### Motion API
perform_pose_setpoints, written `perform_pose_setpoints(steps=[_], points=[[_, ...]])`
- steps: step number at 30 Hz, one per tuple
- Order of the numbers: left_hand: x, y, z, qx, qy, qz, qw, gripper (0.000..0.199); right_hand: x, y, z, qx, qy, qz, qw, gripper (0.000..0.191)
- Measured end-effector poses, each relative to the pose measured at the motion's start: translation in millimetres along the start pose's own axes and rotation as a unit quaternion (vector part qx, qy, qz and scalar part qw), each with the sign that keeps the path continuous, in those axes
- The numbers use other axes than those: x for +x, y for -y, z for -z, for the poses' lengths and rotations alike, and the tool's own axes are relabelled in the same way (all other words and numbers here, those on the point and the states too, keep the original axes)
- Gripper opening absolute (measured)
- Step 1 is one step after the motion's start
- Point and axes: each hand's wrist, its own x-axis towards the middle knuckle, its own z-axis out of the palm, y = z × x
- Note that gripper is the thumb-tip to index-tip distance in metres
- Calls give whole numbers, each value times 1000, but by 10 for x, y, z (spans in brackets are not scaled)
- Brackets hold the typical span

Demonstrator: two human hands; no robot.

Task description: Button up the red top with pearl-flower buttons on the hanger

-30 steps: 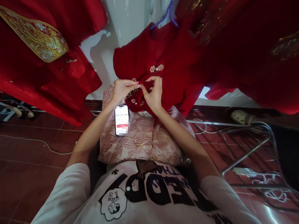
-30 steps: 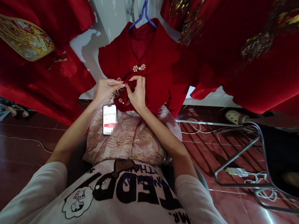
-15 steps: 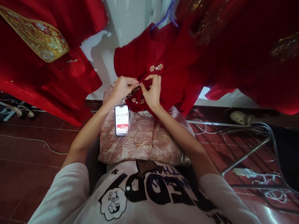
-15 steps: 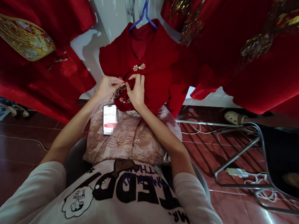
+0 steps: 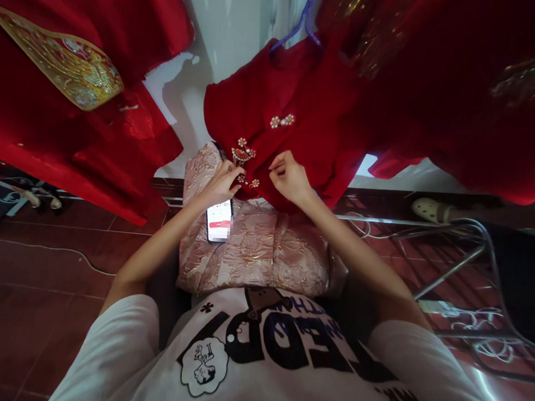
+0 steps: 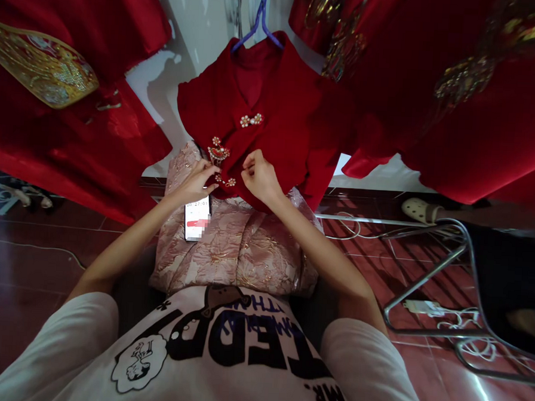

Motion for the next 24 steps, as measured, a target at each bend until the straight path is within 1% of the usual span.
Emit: perform_pose_setpoints(steps=[2, 4, 6, 9, 11, 13, 16, 18, 20, 22, 24], points=[[-20, -74, -10, 70, -1, -24, 997, 20, -47, 36, 14, -47, 63, -22, 997, 22], [-10, -138, -4, 119, 4, -41, 992, 14, -83, 60, -23, -87, 105, -25, 990, 22], [5, -171, 10, 149, 5, -51, 987, 10, -110, 63, -89, -123, 114, -17, 986, 21], [4, -163, 15, 151, 8, -51, 987, 11, -131, 35, -175, -135, 94, -1, 986, 16], [-9, -142, -3, 106, 1, -26, 994, 11, -132, 13, -199, -104, 85, 15, 991, 15], [-16, -128, -32, 22, -18, 16, 999, 10, -126, 1, -190, -64, 85, 31, 994, 17], [4, -121, -66, -102, -47, 83, 990, 13, -116, 2, -115, -20, 105, 46, 993, 15], [31, -114, -71, -152, -57, 113, 980, 15, -113, 11, -38, -5, 139, 73, 988, 10], [56, -99, -63, -196, -50, 127, 971, 14, -112, 21, 35, -1, 177, 116, 977, 5], [69, -78, -52, -247, -29, 132, 960, 11, -109, 28, 78, -4, 201, 143, 969, 11], [70, -56, -49, -287, -14, 134, 948, 9, -104, 25, 76, -11, 205, 144, 968, 19]])
